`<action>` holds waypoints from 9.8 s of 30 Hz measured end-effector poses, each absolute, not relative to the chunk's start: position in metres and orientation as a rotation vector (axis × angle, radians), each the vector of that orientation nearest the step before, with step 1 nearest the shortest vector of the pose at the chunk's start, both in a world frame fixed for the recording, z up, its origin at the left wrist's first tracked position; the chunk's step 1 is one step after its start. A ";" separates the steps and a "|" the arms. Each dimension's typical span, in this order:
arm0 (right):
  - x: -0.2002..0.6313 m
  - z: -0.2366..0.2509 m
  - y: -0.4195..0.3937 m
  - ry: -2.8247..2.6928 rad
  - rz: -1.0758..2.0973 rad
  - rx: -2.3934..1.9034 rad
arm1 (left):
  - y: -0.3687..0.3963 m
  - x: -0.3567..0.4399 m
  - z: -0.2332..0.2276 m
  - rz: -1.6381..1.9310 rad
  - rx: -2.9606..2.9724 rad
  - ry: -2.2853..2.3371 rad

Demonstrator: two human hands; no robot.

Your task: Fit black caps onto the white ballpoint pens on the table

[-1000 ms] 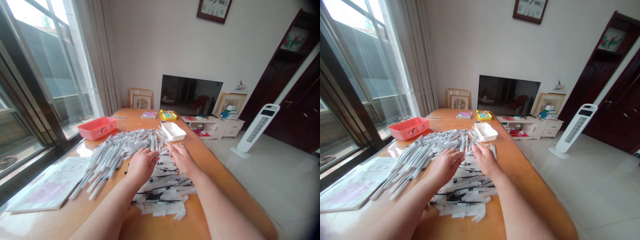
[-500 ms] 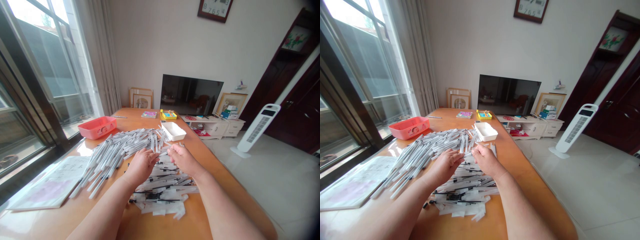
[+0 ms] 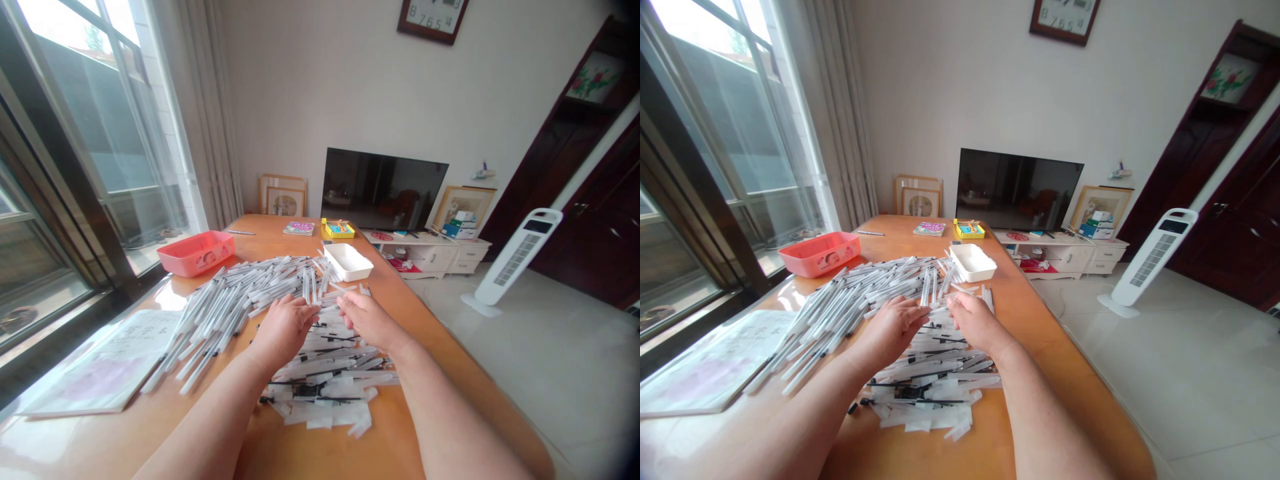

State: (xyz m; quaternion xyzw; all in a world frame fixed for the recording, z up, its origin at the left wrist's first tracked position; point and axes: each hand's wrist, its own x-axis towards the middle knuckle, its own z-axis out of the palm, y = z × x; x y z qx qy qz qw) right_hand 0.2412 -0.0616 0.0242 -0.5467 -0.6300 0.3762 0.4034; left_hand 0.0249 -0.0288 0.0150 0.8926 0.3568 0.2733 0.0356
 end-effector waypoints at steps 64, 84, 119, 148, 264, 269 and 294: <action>0.249 0.027 -0.058 -1.252 1.125 -1.413 | -0.023 0.016 0.016 0.669 2.579 1.247; 0.236 -0.011 -0.041 -1.544 0.770 -1.361 | -0.015 0.011 0.016 1.645 2.083 1.613; 0.284 -0.001 -0.027 -1.010 0.641 -1.383 | -0.014 0.024 -0.010 0.546 2.623 1.309; 0.270 0.008 -0.037 -1.645 0.242 -2.170 | -0.014 0.031 -0.010 0.450 2.690 1.529; 0.223 0.021 -0.057 -0.892 1.165 -0.862 | -0.047 0.048 0.022 0.968 2.098 1.062; 0.224 0.023 -0.060 -0.881 1.238 -0.805 | -0.049 0.049 0.029 0.832 1.603 0.849; 0.229 0.025 -0.061 -0.949 1.202 -0.871 | -0.051 0.051 0.027 0.883 1.593 0.909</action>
